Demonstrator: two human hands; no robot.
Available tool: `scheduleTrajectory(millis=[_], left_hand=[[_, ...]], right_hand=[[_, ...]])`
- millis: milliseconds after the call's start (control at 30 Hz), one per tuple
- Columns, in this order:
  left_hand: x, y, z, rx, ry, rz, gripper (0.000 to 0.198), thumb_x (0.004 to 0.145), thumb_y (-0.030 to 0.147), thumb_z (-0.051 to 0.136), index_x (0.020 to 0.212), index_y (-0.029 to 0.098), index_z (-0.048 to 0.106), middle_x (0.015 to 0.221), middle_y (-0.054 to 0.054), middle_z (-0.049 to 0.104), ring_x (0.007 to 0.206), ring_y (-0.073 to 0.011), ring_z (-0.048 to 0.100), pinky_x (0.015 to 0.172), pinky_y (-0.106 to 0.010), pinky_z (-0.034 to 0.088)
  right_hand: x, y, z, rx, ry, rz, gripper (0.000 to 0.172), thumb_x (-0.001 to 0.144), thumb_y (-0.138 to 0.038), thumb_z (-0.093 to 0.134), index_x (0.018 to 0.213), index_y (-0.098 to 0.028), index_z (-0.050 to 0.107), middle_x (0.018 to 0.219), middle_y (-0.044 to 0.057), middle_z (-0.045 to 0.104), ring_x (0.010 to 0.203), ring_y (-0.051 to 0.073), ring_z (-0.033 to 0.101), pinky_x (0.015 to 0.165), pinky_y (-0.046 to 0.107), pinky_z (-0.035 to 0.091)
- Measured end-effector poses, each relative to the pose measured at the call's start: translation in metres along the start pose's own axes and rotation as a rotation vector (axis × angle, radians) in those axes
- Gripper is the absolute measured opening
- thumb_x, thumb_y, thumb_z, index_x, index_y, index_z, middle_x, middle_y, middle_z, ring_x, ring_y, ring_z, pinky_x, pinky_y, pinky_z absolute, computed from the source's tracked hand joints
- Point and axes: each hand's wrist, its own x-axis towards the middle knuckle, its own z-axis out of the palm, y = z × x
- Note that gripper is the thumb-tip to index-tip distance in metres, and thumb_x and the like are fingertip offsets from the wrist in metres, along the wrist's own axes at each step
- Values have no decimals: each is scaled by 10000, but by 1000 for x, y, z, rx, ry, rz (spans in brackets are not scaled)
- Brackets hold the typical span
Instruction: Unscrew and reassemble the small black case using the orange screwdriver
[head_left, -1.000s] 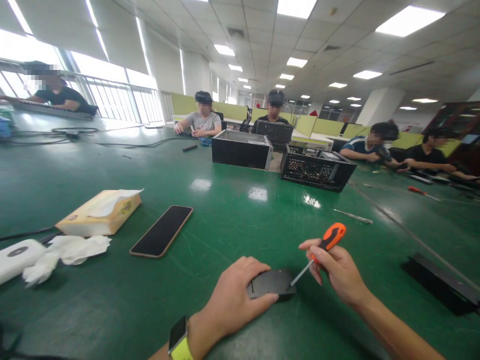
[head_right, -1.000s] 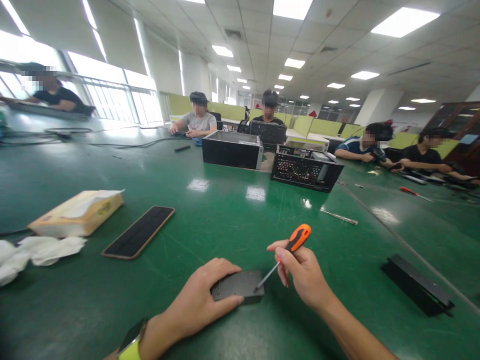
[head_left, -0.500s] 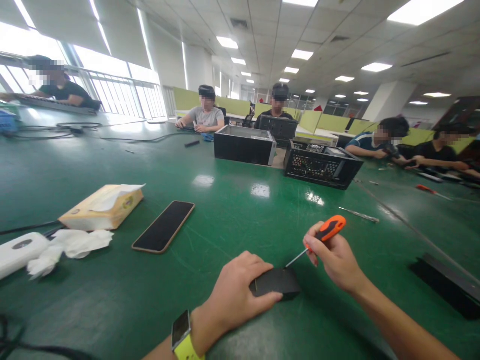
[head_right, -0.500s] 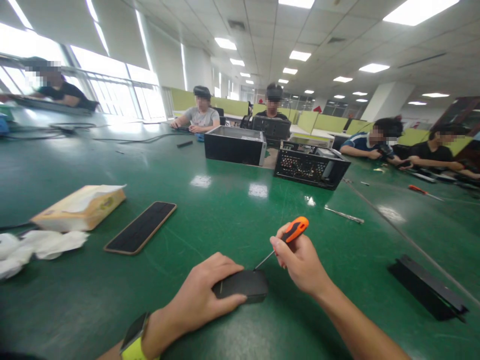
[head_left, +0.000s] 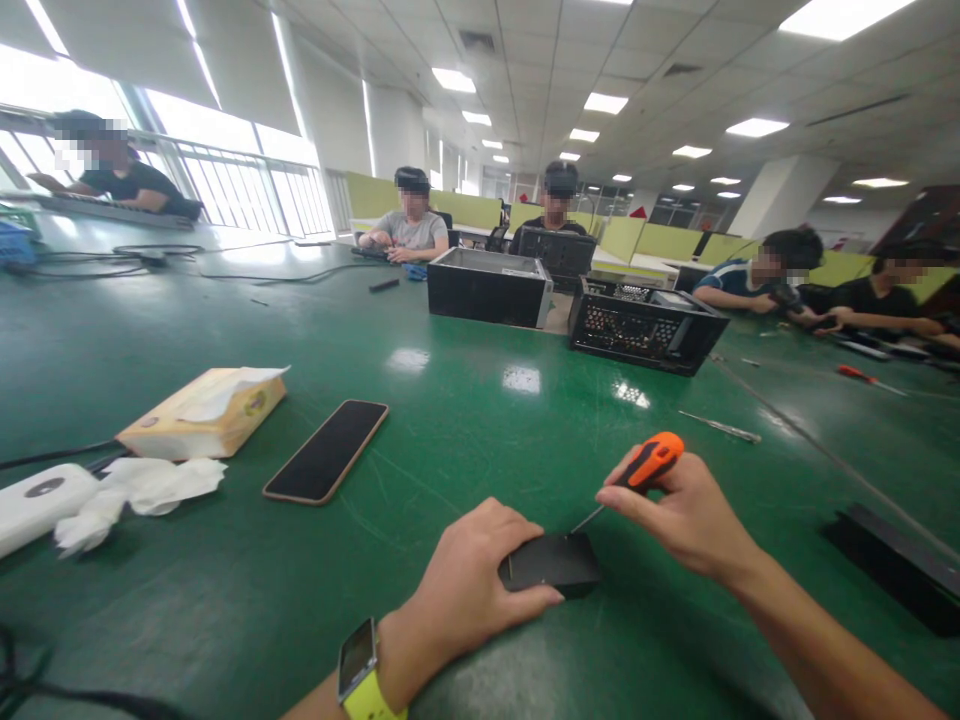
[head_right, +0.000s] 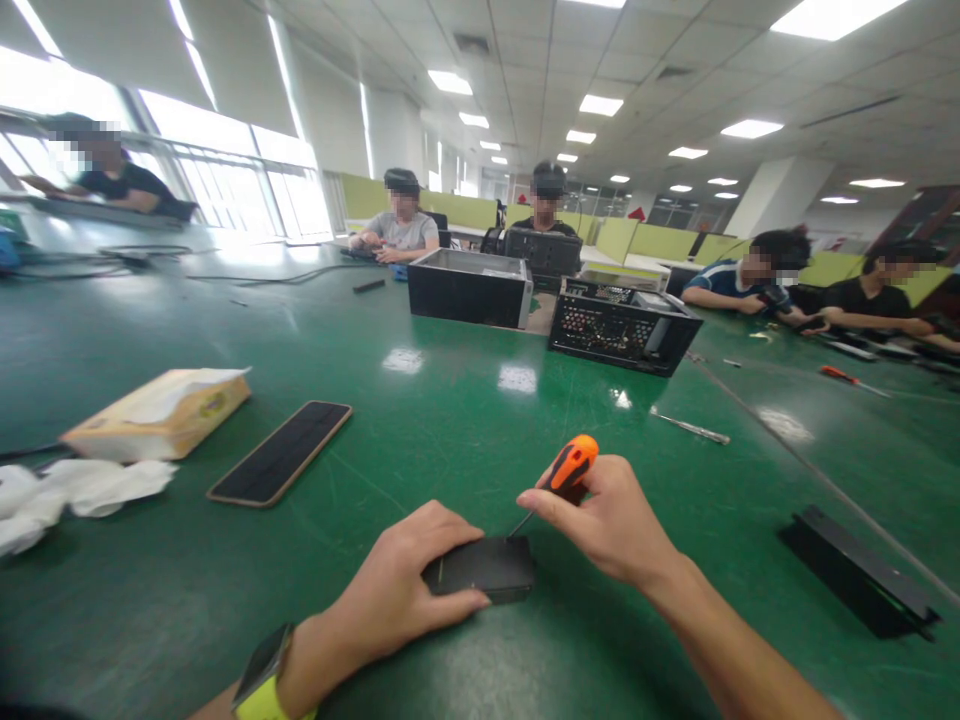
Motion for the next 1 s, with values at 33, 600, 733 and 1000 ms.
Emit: scheduleTrajectory(millis=[33,600,733,1000], left_hand=[[0,0,0,2,-1,-1,375,750,396,799,1045,187,702,946,-53,713,880,-248,610,782,-345,490],[0,1,0,14,-4,5,372,772,427,771,1057,196,707,931,-58,722,860,-248,612,767,-343,498],[0,2,-1,20,-5,0,378,768,408,784,1065,186,705,931,-58,722,858,-250,610,764,-345,498],[-1,2,-1,8,-23,-25,343,762,386,795,1037,196,716,912,-44,708,862,-245,604,768,-345,489]], right_hand=[[-1,-3,4,35,-9,-4,204,801,-400,705,727,-211,707,657,20,677,594,179,611,563,295,491],[-8,-9,18,246,-152,110,235,824,-392,664,712,-186,649,586,-18,566,519,122,520,499,237,440],[-8,-7,19,259,-127,87,232,828,-388,664,715,-187,647,603,-18,574,522,118,521,501,233,445],[-5,-18,9,223,-312,-28,104,838,-299,674,808,-200,668,757,6,647,698,154,600,659,272,488]])
